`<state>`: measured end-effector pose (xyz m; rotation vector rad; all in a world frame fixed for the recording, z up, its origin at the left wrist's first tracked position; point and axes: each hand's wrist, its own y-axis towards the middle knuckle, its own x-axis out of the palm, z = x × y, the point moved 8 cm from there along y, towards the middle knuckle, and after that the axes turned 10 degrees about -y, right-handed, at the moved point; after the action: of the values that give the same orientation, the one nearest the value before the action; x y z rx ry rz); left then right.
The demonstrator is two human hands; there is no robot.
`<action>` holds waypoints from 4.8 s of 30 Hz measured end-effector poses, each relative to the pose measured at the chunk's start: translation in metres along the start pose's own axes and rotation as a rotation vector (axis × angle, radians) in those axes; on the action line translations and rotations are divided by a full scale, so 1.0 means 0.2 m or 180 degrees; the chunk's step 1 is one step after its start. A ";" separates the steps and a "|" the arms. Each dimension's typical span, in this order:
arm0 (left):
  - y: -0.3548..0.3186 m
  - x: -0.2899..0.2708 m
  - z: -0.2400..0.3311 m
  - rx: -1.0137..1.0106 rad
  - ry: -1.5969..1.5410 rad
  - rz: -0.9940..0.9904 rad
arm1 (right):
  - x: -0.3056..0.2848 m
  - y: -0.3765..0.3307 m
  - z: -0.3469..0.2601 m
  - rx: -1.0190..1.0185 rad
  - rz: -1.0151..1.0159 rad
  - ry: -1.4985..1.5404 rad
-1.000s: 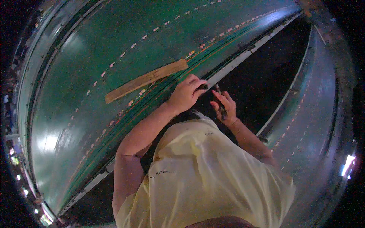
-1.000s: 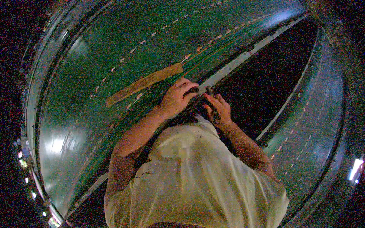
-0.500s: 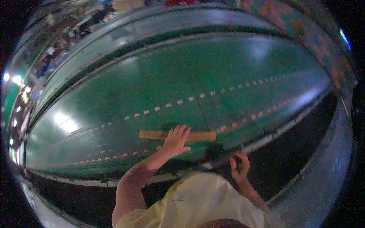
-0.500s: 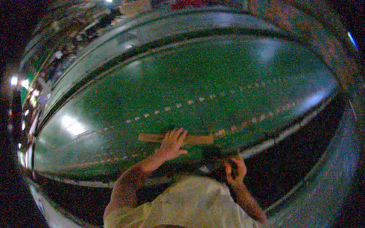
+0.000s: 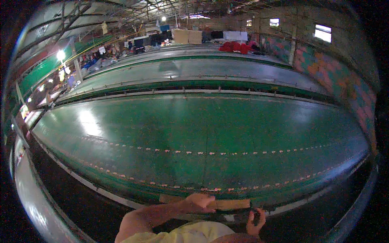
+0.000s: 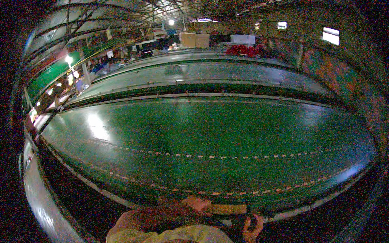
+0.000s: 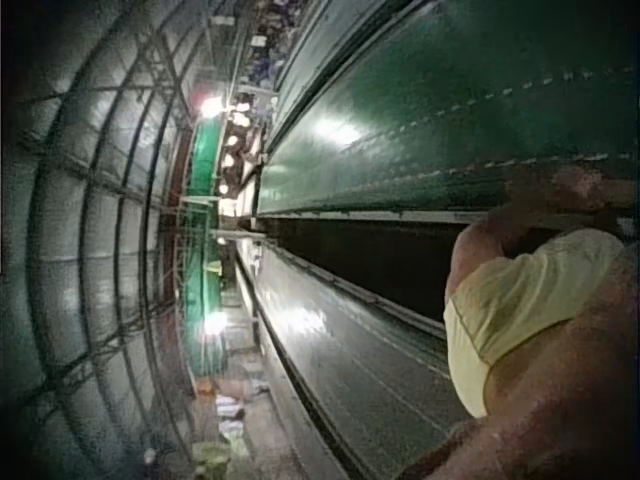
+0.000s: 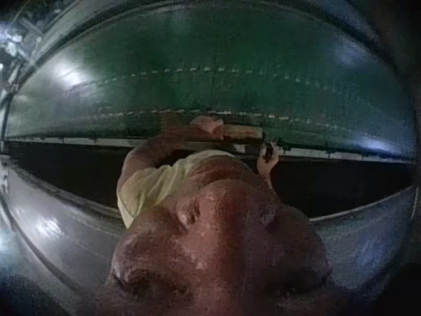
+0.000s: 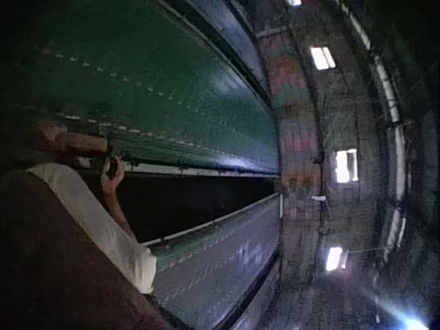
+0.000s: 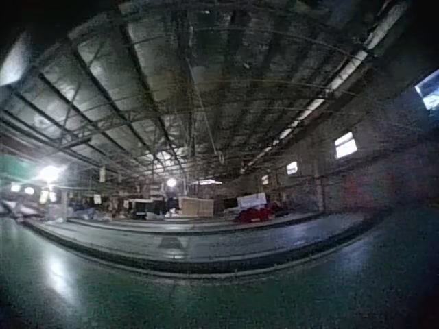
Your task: The person uses a small tool to manipulate and place small pink components along a green conveyor belt. They repeatedly pick up and position the items in a linear sequence while moving along the belt.
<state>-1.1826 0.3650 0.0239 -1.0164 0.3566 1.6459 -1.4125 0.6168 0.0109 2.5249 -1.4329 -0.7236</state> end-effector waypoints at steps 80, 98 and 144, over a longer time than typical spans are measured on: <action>-0.01 0.12 0.58 0.0443 0.0686 0.0568 | 0.14 -0.02 0.11 -0.0720 -0.0739 0.0403; -0.02 0.23 0.48 0.0905 -0.0046 0.0928 | 0.15 0.02 0.20 -0.0901 -0.1027 0.0183; 0.35 0.42 0.72 0.0802 0.0128 0.1087 | 0.18 -0.08 0.04 -0.0630 -0.1261 0.0622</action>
<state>-1.3089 0.4932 0.0248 -0.8303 0.7790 1.8276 -1.3881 0.5954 -0.0149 2.6564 -0.7676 -0.6142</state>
